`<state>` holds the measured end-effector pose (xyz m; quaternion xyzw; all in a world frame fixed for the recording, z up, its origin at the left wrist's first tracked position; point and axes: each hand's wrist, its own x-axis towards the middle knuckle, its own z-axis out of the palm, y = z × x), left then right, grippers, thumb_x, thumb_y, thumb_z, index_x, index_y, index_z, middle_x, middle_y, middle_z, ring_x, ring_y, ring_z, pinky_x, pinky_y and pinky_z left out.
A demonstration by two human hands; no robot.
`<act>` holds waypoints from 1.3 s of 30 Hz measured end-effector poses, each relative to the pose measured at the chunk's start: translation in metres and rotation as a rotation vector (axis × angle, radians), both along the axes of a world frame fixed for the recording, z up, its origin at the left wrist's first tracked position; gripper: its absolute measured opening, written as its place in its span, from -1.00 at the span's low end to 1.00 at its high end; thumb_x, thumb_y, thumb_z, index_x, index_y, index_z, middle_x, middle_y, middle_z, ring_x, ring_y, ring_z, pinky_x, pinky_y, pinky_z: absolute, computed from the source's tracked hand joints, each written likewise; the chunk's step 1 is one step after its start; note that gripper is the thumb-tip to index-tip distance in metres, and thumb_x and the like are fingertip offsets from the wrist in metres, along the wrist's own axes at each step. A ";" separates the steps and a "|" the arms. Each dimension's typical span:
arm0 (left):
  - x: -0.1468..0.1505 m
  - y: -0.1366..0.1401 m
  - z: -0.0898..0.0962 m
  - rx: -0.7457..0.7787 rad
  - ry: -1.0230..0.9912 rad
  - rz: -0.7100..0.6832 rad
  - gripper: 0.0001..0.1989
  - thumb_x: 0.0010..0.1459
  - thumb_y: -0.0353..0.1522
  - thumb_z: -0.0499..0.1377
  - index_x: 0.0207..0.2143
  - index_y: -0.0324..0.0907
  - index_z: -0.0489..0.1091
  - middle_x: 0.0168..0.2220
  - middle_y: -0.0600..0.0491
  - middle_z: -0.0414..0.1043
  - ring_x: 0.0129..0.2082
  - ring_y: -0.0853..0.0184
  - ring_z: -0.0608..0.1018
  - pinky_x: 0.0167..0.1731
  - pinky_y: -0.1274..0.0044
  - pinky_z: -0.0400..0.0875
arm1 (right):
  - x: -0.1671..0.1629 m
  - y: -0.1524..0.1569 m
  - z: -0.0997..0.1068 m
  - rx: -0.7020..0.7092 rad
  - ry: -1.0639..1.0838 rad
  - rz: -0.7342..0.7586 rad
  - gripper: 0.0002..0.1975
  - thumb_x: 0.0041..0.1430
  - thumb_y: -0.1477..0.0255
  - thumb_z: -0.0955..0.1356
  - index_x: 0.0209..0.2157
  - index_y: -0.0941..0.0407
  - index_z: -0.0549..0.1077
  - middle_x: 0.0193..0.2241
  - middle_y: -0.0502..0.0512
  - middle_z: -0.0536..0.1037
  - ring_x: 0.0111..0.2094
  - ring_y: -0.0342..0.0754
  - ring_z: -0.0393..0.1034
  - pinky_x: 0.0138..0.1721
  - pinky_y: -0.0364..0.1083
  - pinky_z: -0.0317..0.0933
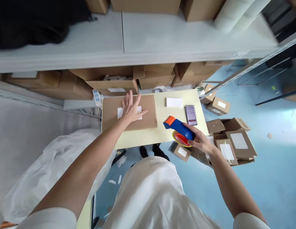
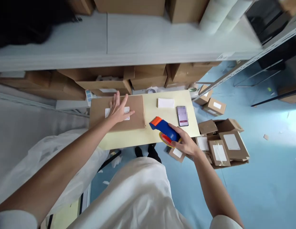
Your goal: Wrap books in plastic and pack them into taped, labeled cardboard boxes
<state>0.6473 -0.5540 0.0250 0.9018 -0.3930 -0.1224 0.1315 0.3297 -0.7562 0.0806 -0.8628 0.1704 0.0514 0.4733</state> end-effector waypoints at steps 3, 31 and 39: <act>0.003 0.030 0.007 -0.008 -0.102 0.202 -0.08 0.11 0.08 0.05 0.37 -0.15 -0.19 0.39 -0.31 -0.48 0.36 -0.19 -0.29 0.16 -0.10 -0.23 | 0.023 -0.016 0.062 -0.204 -0.198 0.013 -0.19 0.05 0.43 0.36 0.32 -0.06 0.01 0.19 0.19 0.27 0.08 0.24 0.29 -0.05 0.13 0.31; -0.054 0.124 -0.015 -0.144 0.091 0.681 -0.12 0.13 0.00 0.05 0.36 -0.21 -0.20 0.40 -0.22 -0.29 0.37 -0.02 -0.11 0.25 0.09 -0.08 | 0.166 -0.033 -0.010 -0.477 -0.531 -0.041 -0.27 0.08 0.50 0.25 0.30 0.05 0.00 0.14 0.32 0.26 0.19 0.26 0.15 0.17 0.32 0.06; -0.070 0.168 -0.074 -0.487 0.692 0.872 -0.29 0.27 -0.16 -0.60 0.34 -0.07 -0.08 0.19 -0.09 0.30 0.23 0.24 0.32 0.08 0.27 0.34 | 0.060 0.062 -0.164 -0.057 0.046 -0.009 -0.02 -0.16 0.50 0.40 0.31 0.10 -0.04 0.25 0.35 0.15 0.28 0.24 0.03 0.22 0.18 0.07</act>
